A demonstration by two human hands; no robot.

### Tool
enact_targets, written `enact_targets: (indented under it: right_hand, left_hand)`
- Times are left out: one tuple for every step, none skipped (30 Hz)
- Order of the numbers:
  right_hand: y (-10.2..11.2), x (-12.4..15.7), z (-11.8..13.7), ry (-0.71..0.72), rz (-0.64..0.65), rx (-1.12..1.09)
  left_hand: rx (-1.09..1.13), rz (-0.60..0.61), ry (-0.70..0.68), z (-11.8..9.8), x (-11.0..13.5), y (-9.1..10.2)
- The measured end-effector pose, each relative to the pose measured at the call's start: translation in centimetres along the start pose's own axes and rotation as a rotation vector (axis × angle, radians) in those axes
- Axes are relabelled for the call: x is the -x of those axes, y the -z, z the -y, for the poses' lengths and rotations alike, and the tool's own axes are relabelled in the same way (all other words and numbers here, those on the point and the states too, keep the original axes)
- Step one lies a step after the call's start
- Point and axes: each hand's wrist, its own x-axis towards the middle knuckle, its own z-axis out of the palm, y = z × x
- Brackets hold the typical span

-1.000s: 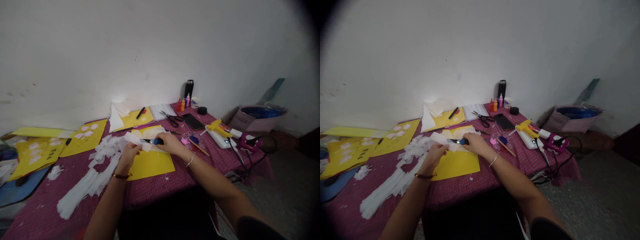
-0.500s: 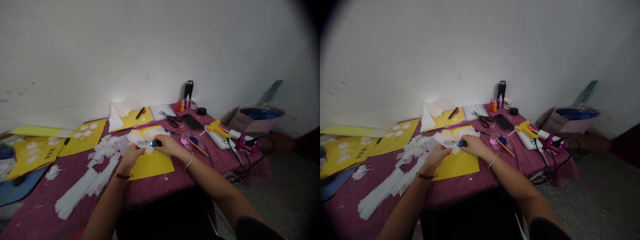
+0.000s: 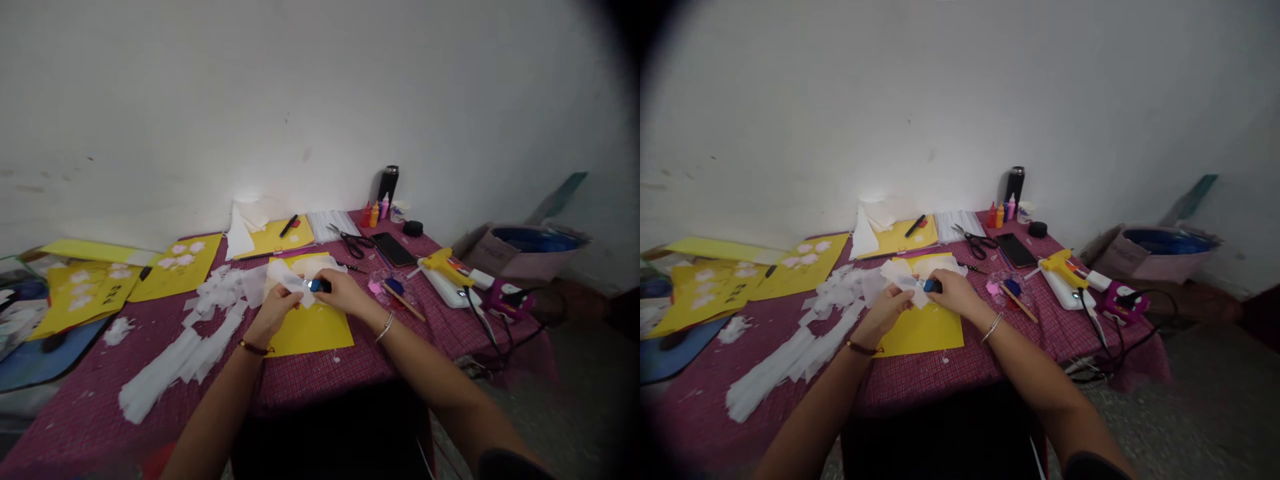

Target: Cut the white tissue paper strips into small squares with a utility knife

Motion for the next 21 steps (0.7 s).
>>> enact_targets:
  right_hand:
    - [0.0, 0.0, 0.0, 0.001, -0.002, 0.003]
    - [-0.1, 0.0, 0.0, 0.002, -0.002, 0.006]
    - [-0.1, 0.0, 0.0, 0.003, -0.003, 0.011]
    - [-0.1, 0.0, 0.1, 0.005, -0.003, 0.017]
    - [-0.1, 0.0, 0.1, 0.006, -0.003, 0.023]
    - [-0.1, 0.0, 0.1, 0.009, -0.001, 0.031]
    - [-0.1, 0.0, 0.1, 0.011, 0.001, 0.040]
    - [-0.1, 0.1, 0.2, 0.014, 0.004, 0.051]
    - [-0.1, 0.1, 0.2, 0.016, 0.006, 0.064]
    - [-0.1, 0.1, 0.3, 0.018, 0.008, 0.078]
    - [-0.1, 0.1, 0.4, 0.020, 0.010, 0.093]
    - [0.0, 0.1, 0.5, 0.022, 0.012, 0.109]
    - [0.0, 0.1, 0.6, 0.023, 0.013, 0.125]
    - [0.0, 0.2, 0.7, 0.025, 0.014, 0.141]
    - [0.1, 0.2, 0.8, 0.026, 0.014, 0.158]
    - [0.1, 0.2, 0.9, 0.026, 0.014, 0.173]
    - [0.1, 0.3, 1.1, 0.027, 0.014, 0.187]
    - [0.2, 0.3, 1.2, 0.027, 0.014, 0.200]
    - [0.2, 0.3, 1.2, 0.028, 0.014, 0.211]
    - [0.2, 0.3, 1.3, 0.028, 0.015, 0.222]
    - [0.2, 0.3, 1.4, 0.028, 0.016, 0.231]
  left_hand:
    - [0.021, -0.001, 0.001, 0.0, 0.0, 0.1]
    - [0.042, -0.003, 0.000, 0.1, -0.1, 0.1]
    - [0.062, -0.006, -0.001, 0.1, -0.1, 0.2]
    - [0.081, -0.009, -0.004, 0.2, -0.1, 0.3]
    - [0.098, -0.012, -0.005, 0.2, -0.2, 0.4]
    - [0.111, -0.014, -0.006, 0.3, -0.3, 0.5]
    - [0.122, -0.017, -0.006, 0.4, -0.4, 0.5]
    - [0.130, -0.020, -0.006, 0.6, -0.5, 0.6]
    - [0.138, -0.025, -0.005, 0.7, -0.6, 0.6]
    - [0.146, -0.033, -0.004, 0.9, -0.7, 0.6]
    - [0.155, -0.042, -0.004, 1.0, -0.8, 0.6]
    - [0.168, -0.054, -0.004, 1.1, -0.9, 0.5]
    - [0.183, -0.068, -0.004, 1.2, -1.0, 0.5]
    - [0.200, -0.080, -0.004, 1.2, -1.0, 0.4]
    - [0.218, -0.092, -0.001, 1.1, -1.1, 0.3]
    - [0.234, -0.101, 0.004, 1.0, -1.1, 0.3]
    - [0.248, -0.107, 0.011, 0.9, -1.0, 0.3]
    - [0.259, -0.111, 0.021, 0.7, -1.0, 0.2]
    - [0.267, -0.112, 0.030, 0.6, -0.9, 0.2]
    - [0.273, -0.113, 0.039, 0.4, -0.9, 0.2]
    - [0.277, -0.113, 0.045, 0.3, -0.8, 0.2]
